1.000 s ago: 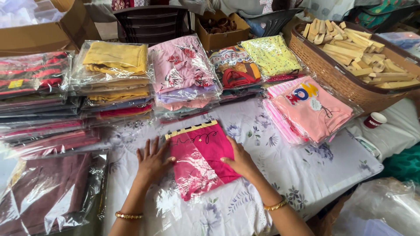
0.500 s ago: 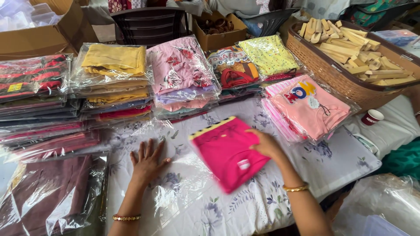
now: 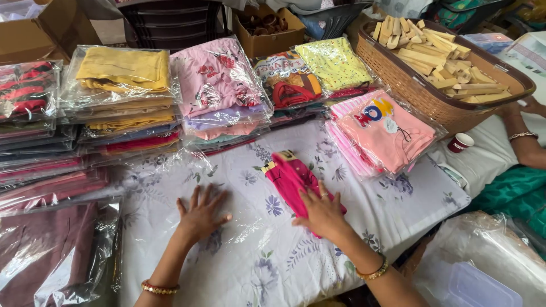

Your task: Folding a pink t-shirt and placing it into a plastic bag.

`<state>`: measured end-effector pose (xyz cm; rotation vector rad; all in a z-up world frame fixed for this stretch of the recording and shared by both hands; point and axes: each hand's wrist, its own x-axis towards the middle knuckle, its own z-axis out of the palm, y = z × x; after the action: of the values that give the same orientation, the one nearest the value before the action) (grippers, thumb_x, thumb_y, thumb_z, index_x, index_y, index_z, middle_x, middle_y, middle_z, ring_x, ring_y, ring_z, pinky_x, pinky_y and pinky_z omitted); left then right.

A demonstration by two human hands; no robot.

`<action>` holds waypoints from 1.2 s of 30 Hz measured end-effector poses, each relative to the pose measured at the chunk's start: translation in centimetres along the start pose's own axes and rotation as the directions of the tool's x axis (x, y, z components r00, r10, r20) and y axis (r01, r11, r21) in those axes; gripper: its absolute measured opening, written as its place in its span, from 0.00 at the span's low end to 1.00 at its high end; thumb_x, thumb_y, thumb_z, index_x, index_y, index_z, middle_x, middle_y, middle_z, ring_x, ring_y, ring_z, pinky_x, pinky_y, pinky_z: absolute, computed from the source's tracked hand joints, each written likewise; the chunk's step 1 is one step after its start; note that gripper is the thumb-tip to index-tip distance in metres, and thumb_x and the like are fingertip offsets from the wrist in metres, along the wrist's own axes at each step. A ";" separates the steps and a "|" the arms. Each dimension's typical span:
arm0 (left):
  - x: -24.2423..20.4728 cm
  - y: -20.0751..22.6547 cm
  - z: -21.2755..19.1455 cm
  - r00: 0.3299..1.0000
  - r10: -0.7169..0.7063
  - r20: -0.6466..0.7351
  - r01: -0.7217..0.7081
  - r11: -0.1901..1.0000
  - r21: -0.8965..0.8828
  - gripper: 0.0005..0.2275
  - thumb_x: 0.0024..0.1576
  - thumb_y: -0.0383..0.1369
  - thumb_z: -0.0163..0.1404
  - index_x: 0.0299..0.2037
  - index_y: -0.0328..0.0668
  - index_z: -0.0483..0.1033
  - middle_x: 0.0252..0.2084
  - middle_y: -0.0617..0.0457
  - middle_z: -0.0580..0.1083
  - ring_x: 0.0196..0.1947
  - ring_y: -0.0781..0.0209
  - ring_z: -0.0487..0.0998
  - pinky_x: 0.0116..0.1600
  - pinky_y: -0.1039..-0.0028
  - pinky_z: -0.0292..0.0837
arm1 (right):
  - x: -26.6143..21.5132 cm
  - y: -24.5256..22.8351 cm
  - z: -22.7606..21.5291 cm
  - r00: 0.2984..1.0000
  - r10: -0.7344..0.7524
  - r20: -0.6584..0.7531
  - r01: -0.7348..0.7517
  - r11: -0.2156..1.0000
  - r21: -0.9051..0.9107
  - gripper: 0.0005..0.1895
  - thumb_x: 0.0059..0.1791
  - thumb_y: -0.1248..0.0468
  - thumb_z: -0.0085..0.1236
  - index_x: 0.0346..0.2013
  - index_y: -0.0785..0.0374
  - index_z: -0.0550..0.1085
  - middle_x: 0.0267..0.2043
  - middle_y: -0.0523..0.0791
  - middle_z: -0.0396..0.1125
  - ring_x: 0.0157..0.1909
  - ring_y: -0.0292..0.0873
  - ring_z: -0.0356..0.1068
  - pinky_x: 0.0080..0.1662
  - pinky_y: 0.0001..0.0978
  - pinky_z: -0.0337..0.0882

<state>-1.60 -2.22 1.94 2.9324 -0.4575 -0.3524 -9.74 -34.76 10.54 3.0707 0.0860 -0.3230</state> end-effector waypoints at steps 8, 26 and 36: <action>0.4 0.1 1.9 0.999 0.033 -0.003 -0.033 0.999 0.010 0.41 0.53 0.67 0.43 0.76 0.75 0.40 0.80 0.55 0.33 0.78 0.43 0.26 0.67 0.24 0.22 | 2.8 2.8 6.8 0.994 -0.016 -0.107 0.021 0.999 0.047 0.41 0.50 0.46 0.54 0.73 0.54 0.52 0.78 0.48 0.43 0.77 0.64 0.40 0.63 0.70 0.55; -6.2 4.2 -3.5 0.995 0.097 -0.022 -0.100 0.964 -0.245 0.25 0.54 0.47 0.59 0.59 0.56 0.67 0.59 0.53 0.67 0.69 0.51 0.59 0.73 0.36 0.42 | 3.1 12.9 7.1 0.984 -0.012 -0.177 0.176 0.207 0.962 0.31 0.49 0.71 0.57 0.69 0.61 0.71 0.47 0.45 0.73 0.39 0.30 0.68 0.41 0.23 0.69; -4.5 4.0 0.2 0.952 0.135 -0.276 -0.200 0.954 -0.223 0.15 0.44 0.39 0.67 0.40 0.56 0.78 0.53 0.60 0.70 0.63 0.58 0.65 0.68 0.49 0.55 | -1.1 7.0 -1.6 0.973 -0.139 -0.186 0.172 -0.107 0.979 0.30 0.48 0.74 0.53 0.66 0.69 0.69 0.55 0.48 0.73 0.49 0.34 0.71 0.52 0.25 0.71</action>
<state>-6.97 -4.57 3.42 2.6207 -0.5745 -0.0022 -10.05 -41.73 12.70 4.7135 0.3993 -0.5679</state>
